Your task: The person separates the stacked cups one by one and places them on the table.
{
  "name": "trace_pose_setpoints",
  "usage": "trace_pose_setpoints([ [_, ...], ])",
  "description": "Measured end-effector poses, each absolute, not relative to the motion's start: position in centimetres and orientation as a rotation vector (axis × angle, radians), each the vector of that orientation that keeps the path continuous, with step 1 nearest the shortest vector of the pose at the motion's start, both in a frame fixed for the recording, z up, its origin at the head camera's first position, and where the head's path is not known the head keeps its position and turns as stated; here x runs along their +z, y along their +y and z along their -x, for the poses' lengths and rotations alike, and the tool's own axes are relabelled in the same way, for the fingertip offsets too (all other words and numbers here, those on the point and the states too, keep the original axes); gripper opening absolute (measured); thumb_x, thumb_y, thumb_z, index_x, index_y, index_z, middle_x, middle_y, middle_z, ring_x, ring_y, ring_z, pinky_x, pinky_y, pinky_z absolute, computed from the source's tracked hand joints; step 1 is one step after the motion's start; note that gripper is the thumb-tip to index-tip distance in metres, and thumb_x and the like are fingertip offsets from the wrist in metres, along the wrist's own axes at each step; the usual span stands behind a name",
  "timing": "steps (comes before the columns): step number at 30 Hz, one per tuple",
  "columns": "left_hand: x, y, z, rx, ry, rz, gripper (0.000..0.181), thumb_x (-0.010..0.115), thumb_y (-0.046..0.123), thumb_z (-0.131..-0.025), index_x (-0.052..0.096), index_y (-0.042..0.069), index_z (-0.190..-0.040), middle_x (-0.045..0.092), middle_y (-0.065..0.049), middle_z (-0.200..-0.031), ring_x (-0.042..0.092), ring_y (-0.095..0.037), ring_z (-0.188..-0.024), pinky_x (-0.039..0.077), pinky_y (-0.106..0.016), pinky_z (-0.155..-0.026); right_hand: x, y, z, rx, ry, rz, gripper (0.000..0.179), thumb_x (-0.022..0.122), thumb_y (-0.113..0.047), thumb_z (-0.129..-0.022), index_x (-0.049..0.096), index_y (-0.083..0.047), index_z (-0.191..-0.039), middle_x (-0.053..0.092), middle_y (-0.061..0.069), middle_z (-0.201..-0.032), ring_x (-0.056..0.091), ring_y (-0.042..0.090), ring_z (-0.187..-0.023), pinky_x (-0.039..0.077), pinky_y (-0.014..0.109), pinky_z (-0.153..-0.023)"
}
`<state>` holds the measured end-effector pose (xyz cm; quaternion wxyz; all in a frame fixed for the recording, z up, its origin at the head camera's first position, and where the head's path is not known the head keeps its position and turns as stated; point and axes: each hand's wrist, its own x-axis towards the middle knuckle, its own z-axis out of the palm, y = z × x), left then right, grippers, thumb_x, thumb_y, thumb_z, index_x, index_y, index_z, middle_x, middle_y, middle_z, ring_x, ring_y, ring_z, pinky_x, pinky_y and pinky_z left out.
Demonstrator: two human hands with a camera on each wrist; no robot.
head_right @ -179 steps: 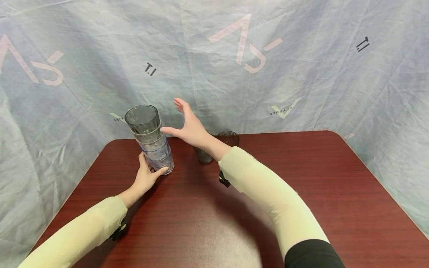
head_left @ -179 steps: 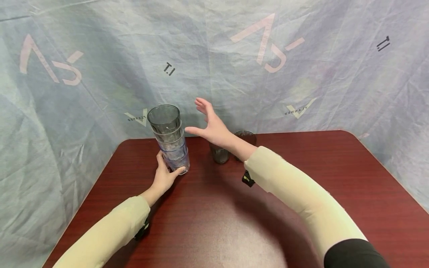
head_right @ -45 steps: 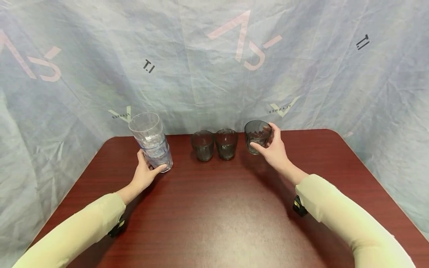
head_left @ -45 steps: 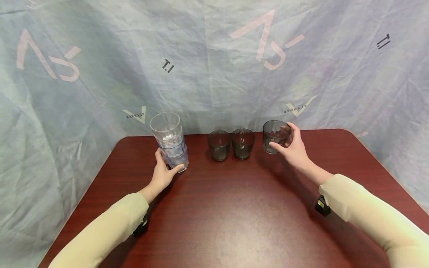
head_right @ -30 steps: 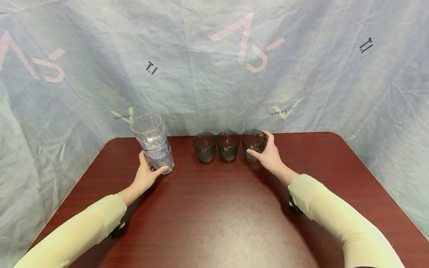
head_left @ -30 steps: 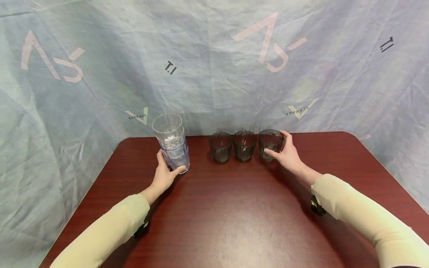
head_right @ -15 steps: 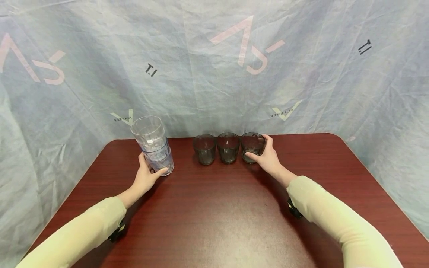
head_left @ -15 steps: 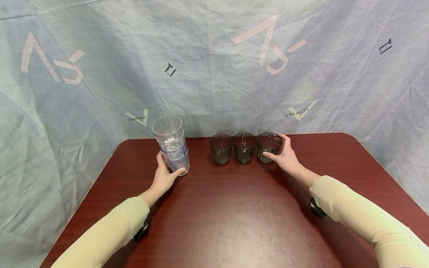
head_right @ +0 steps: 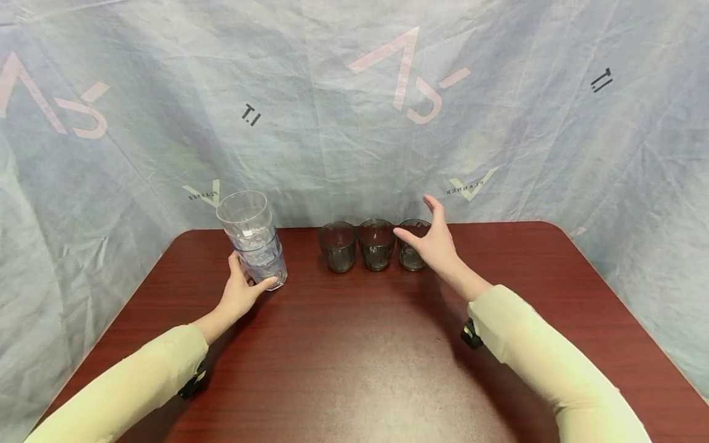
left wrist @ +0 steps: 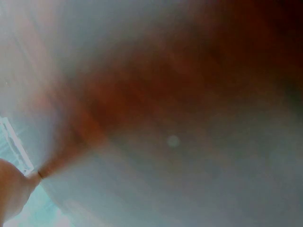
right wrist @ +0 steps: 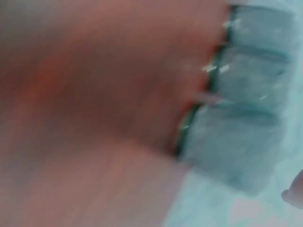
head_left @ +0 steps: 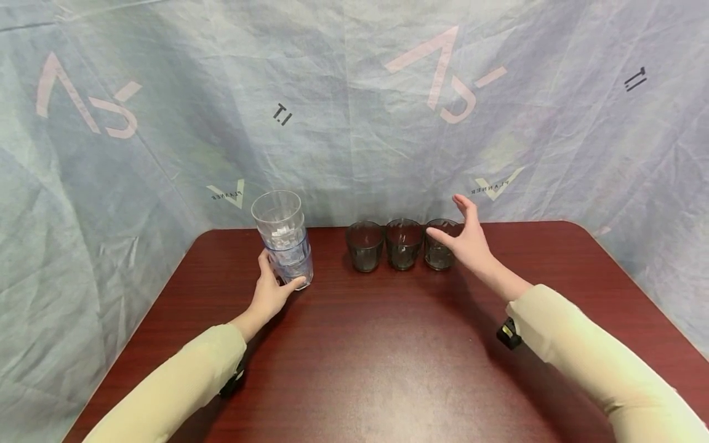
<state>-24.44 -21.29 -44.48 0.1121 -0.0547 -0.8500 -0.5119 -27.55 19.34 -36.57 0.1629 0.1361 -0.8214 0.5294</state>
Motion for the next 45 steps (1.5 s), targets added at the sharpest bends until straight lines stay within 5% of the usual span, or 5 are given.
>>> trace_pose_setpoints([
  [9,-44.3,-21.0,23.9,-1.497,-2.499,0.145,0.098,0.078,0.010,-0.084,0.004,0.012,-0.148,0.037,-0.025,-0.145,0.042,-0.035,-0.131,0.036,-0.048,-0.104,-29.7,12.0,24.9,1.625,-2.242,-0.740,0.075,0.070,0.001,-0.087,0.023,0.007,-0.145,0.028,0.021,-0.152,0.024,0.031,-0.142,0.022,0.046,-0.113],
  [25,-44.6,-21.1,23.7,-1.496,-2.480,0.189,0.098,0.078,0.011,-0.084,0.003,0.011,-0.148,0.035,-0.026,-0.146,0.040,-0.035,-0.132,0.035,-0.048,-0.105,-30.3,2.6,27.4,1.678,-2.269,-1.022,0.081,0.074,-0.018,-0.088,0.022,-0.013,-0.150,0.029,-0.001,-0.154,0.032,0.010,-0.138,0.031,0.043,-0.110],
  [45,-44.3,-21.3,24.3,-1.504,-2.504,0.178,0.097,0.077,0.011,-0.085,0.003,0.012,-0.147,0.036,-0.025,-0.144,0.039,-0.036,-0.132,0.035,-0.049,-0.105,-32.0,-4.1,28.0,1.586,-2.445,-0.993,0.090,0.075,-0.029,-0.087,0.015,-0.015,-0.152,0.034,0.006,-0.152,0.033,0.021,-0.138,0.033,0.037,-0.108],
])
